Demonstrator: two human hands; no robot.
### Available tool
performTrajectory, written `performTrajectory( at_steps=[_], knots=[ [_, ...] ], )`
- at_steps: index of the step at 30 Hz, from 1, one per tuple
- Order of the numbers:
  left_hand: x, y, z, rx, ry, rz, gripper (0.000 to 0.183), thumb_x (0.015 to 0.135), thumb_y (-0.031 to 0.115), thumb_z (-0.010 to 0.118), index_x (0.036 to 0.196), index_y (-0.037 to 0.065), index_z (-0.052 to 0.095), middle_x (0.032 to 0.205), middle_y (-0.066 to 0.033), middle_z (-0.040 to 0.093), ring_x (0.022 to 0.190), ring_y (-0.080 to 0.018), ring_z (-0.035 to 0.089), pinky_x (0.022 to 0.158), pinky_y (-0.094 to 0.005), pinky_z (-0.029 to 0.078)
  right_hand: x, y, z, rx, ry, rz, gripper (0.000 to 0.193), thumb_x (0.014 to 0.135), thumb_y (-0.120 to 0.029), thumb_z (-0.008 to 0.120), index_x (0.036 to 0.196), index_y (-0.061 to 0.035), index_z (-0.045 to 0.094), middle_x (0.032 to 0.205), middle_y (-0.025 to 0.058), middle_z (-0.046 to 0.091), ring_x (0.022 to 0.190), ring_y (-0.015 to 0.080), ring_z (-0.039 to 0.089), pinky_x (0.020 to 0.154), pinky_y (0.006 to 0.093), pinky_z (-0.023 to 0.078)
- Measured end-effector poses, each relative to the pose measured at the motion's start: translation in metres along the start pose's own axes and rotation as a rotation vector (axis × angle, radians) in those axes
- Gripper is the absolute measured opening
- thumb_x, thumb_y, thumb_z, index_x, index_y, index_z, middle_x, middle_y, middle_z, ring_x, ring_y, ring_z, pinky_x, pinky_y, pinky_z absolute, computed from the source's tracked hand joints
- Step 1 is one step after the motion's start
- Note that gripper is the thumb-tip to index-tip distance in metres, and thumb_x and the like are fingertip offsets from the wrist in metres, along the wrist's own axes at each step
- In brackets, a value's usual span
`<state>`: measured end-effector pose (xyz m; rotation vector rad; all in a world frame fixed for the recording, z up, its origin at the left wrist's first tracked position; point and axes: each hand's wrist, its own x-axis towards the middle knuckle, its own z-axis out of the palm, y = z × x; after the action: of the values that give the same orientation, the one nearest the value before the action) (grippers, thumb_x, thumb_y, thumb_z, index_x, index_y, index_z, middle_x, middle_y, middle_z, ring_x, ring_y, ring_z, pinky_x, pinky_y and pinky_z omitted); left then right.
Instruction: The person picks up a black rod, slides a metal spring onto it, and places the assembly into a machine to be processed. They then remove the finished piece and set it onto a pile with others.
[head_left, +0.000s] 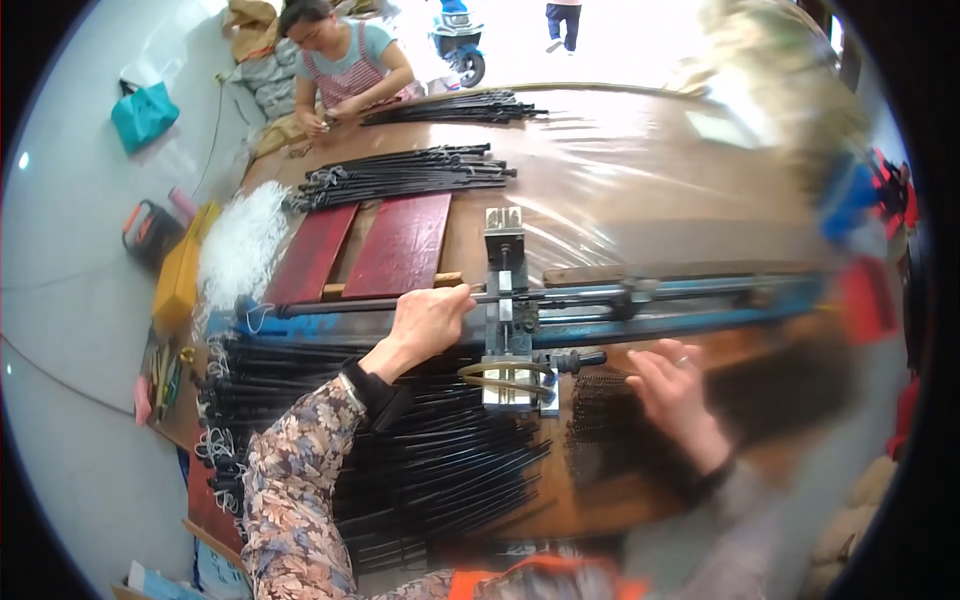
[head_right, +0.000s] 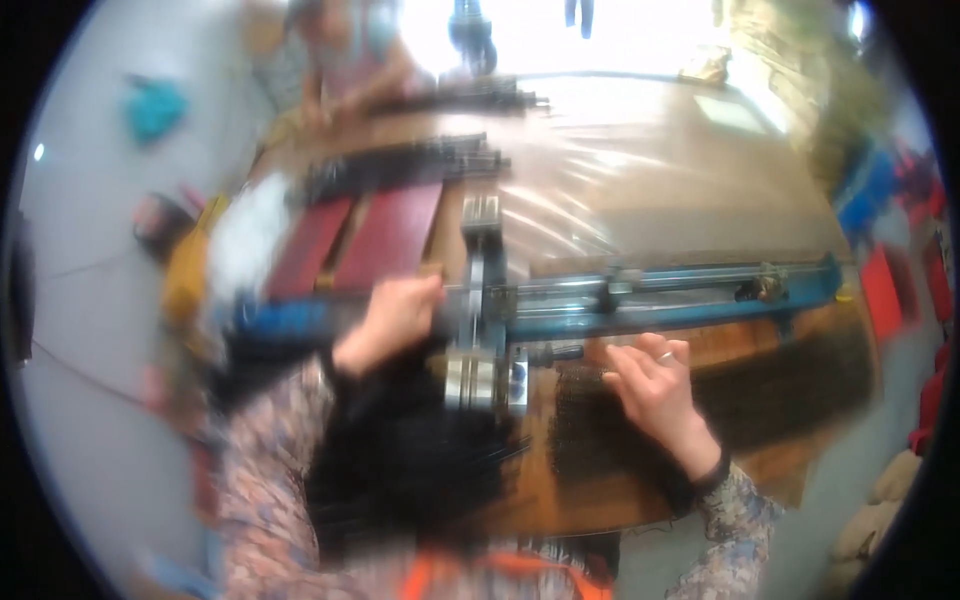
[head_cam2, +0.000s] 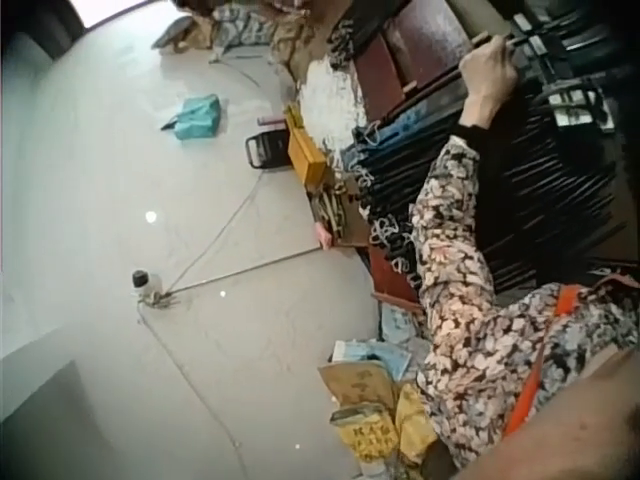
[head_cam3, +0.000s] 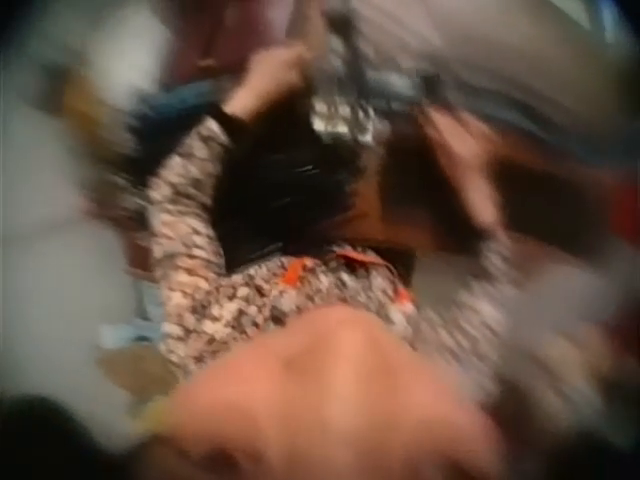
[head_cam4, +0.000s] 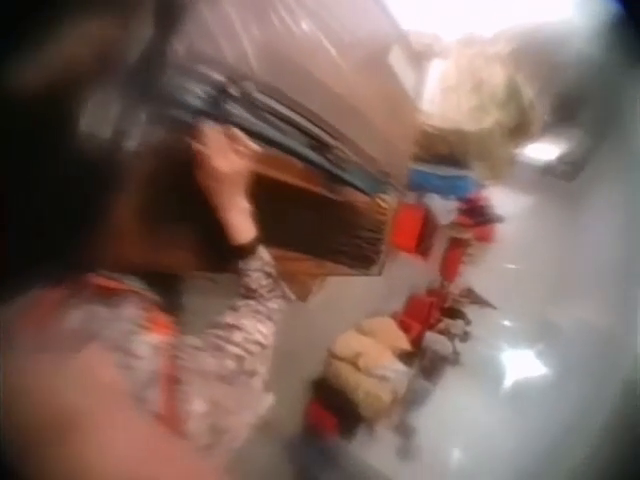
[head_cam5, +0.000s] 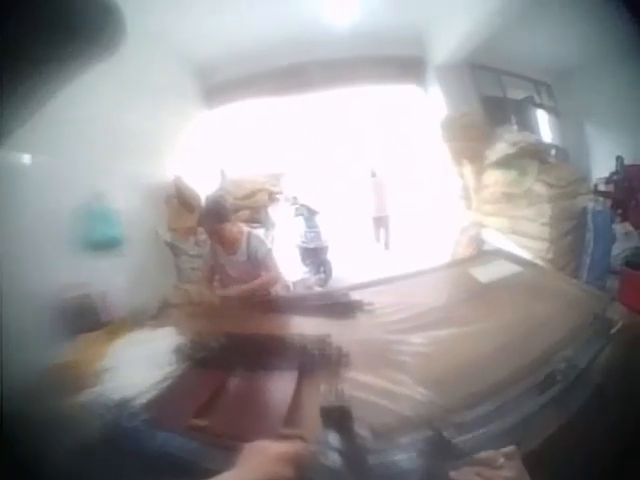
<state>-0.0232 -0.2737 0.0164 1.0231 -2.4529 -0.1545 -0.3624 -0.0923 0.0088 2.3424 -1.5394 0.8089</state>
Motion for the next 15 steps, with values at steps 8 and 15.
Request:
performTrajectory(
  at_steps=[8,15],
  knots=[
    [0.008,-0.003,0.007,-0.026,-0.022,0.042,0.021,0.094,0.023,0.061,0.082,0.007,0.056,0.072,-0.0159,0.062,0.072,-0.0383,0.065,0.06,-0.0475,0.049,0.018,-0.017,0.038,0.293,-0.078,0.096,0.031,0.083,-0.008,0.072,0.112,-0.0005,0.064,0.096,0.0128,0.065,0.091,0.0319,0.059,0.082,0.041,0.045],
    [0.006,0.0,0.01,0.071,0.091,0.15,0.02,0.091,0.019,0.064,0.078,0.008,0.053,0.069,-0.0103,0.058,0.067,-0.0318,0.063,0.058,-0.0434,0.049,0.016,-0.007,0.056,0.6,-0.036,0.226,0.021,0.085,0.002,0.068,0.105,0.0,0.065,0.087,0.0174,0.064,0.082,0.0355,0.062,0.074,0.0398,0.05]
  ],
)
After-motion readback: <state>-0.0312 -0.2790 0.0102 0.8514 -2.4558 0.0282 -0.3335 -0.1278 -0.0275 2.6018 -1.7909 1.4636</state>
